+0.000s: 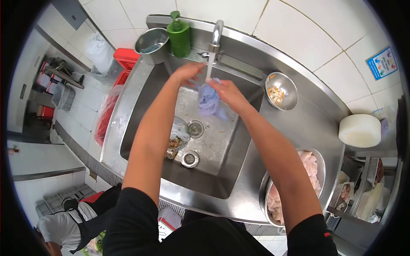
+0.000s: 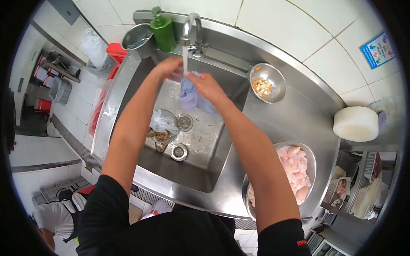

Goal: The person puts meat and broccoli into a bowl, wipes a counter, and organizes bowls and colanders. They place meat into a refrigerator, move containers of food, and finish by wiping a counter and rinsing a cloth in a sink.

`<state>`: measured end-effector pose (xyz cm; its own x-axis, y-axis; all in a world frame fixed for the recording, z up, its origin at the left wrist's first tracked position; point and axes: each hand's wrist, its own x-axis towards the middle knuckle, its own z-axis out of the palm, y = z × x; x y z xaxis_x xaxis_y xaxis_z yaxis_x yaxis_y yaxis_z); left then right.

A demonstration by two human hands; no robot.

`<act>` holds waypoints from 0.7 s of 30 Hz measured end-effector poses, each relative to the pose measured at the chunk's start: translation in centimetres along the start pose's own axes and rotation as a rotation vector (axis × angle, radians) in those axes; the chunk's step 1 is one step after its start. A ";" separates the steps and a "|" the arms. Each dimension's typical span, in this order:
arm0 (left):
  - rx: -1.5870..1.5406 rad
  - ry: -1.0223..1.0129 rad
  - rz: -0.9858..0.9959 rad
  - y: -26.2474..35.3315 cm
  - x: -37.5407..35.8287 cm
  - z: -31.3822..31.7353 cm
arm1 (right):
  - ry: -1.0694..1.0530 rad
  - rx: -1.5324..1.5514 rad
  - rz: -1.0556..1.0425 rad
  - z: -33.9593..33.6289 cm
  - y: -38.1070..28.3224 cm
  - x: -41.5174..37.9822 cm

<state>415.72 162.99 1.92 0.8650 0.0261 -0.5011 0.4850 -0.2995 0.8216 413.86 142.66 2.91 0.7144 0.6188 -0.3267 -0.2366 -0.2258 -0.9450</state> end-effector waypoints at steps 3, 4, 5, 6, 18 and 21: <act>-0.338 -0.133 -0.006 -1.9 -4.0 0.5 | 0.044 -0.098 -0.038 1.3 0.2 1.7; -0.407 -0.198 0.033 -2.5 -4.6 0.2 | 0.070 -0.196 -0.055 1.6 0.2 2.0; -0.413 -0.187 0.035 -3.0 -4.8 -0.3 | 0.095 -0.296 -0.078 2.0 0.1 2.3; -0.268 -0.119 0.122 -3.2 -4.9 -0.7 | 0.088 -0.303 -0.085 2.3 -0.1 2.4; 0.118 0.182 0.335 1.2 -7.9 -1.3 | 0.157 -0.236 -0.351 3.0 -2.1 0.8; 0.044 -0.016 0.417 -0.2 -6.5 -1.1 | 0.063 -0.404 -0.225 0.7 -2.7 0.3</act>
<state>410.13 163.88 5.33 0.9838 -0.1212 -0.1323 0.0872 -0.3218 0.9428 414.27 143.94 5.38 0.7601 0.6419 -0.1013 0.1950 -0.3741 -0.9067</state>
